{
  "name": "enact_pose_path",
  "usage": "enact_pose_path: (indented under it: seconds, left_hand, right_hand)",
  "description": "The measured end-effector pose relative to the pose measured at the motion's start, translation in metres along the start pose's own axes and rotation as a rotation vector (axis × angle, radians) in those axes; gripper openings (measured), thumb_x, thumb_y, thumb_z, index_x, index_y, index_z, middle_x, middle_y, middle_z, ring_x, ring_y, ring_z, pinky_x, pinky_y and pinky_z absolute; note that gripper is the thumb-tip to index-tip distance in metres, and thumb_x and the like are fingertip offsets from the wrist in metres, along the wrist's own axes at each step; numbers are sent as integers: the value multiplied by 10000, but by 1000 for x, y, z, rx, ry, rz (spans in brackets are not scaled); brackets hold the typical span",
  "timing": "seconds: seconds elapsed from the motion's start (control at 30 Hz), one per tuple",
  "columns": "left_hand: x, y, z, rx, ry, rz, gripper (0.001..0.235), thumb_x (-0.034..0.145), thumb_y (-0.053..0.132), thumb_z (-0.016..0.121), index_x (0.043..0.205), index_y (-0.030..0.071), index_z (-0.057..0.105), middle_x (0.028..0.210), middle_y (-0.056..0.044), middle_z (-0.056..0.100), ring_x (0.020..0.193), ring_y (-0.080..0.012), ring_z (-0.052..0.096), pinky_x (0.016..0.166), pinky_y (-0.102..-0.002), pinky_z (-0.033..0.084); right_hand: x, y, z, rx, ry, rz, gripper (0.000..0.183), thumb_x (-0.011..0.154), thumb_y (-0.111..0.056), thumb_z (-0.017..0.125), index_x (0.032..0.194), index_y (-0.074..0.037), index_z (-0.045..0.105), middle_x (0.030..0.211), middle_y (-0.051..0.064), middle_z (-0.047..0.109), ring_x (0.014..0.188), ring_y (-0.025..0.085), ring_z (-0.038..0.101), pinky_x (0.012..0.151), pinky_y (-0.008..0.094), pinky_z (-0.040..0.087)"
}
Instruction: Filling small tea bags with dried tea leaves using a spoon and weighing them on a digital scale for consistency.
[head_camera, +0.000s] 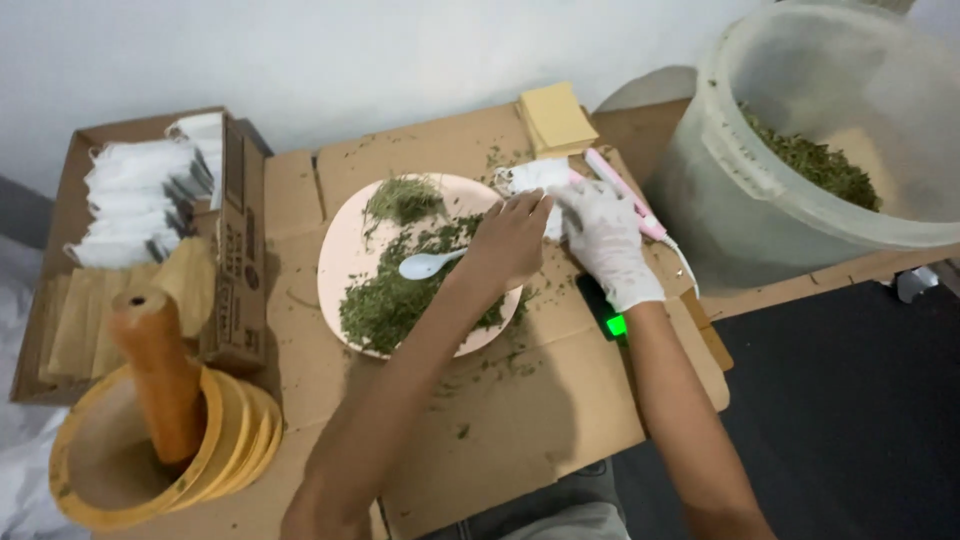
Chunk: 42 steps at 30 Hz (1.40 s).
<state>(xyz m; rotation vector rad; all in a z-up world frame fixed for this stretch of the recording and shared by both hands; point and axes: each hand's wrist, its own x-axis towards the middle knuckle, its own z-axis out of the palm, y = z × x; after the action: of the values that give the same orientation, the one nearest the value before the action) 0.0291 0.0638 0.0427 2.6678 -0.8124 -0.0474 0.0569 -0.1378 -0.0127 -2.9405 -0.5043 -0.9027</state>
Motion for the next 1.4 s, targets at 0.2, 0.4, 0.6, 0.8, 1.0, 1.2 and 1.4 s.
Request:
enact_pose_path:
  seconds: [0.2,0.4,0.6,0.8,1.0,1.2,1.4]
  left_hand:
    - [38,-13,29,45,4,-6,729,1051,102,584,1700,-11,271,1635,-314,441,1545,-475,455,1272,-658,340]
    - [23,6,-9,-36,148,32,761,1063,197,682,1711,37,315,1655,-267,456,1566,-476,427,1275,-682,312]
    - [-3,-2,-40,-351,467,138,338,1121,435,578,1204,147,736,935,-136,737,1002,-390,760,970,-519,566]
    - [-61,-22,-63,-580,561,89,126,1052,191,767,1063,67,786,905,-128,764,975,-357,792,923,-501,598]
    - [-122,-41,-74,-706,619,-98,172,994,112,808,1134,19,769,985,-222,776,1038,-444,772,957,-575,601]
    - [-156,-64,-76,-679,728,-184,173,1064,221,766,1144,79,825,951,-137,803,975,-318,800,921,-462,637]
    - [-167,-95,-58,-705,779,-283,100,1048,144,802,1029,56,845,830,-128,796,866,-279,798,880,-460,630]
  right_hand:
    - [-7,16,27,26,1,95,235,844,-419,841,1053,-499,769,1061,-188,693,1170,97,642,1123,439,432]
    - [-4,5,-20,297,366,74,366,961,-201,800,1279,-374,746,1119,-138,761,1091,103,698,1096,376,421]
    - [6,-29,-90,1126,299,282,397,965,-29,809,1353,-45,725,1294,141,784,1113,259,779,935,390,648]
    - [11,-63,-77,1565,111,326,391,1025,-37,751,1405,-26,663,1177,123,794,1012,162,792,824,359,688]
    - [29,-116,-53,1534,30,283,384,957,-58,866,1323,-73,751,1042,89,815,924,149,786,850,335,653]
    - [49,-165,-75,1495,-86,195,439,905,-51,910,1313,-163,787,1031,28,833,895,86,761,834,272,637]
    - [47,-187,-94,1410,15,38,461,872,9,908,1292,-93,750,1113,141,819,938,284,811,882,437,643]
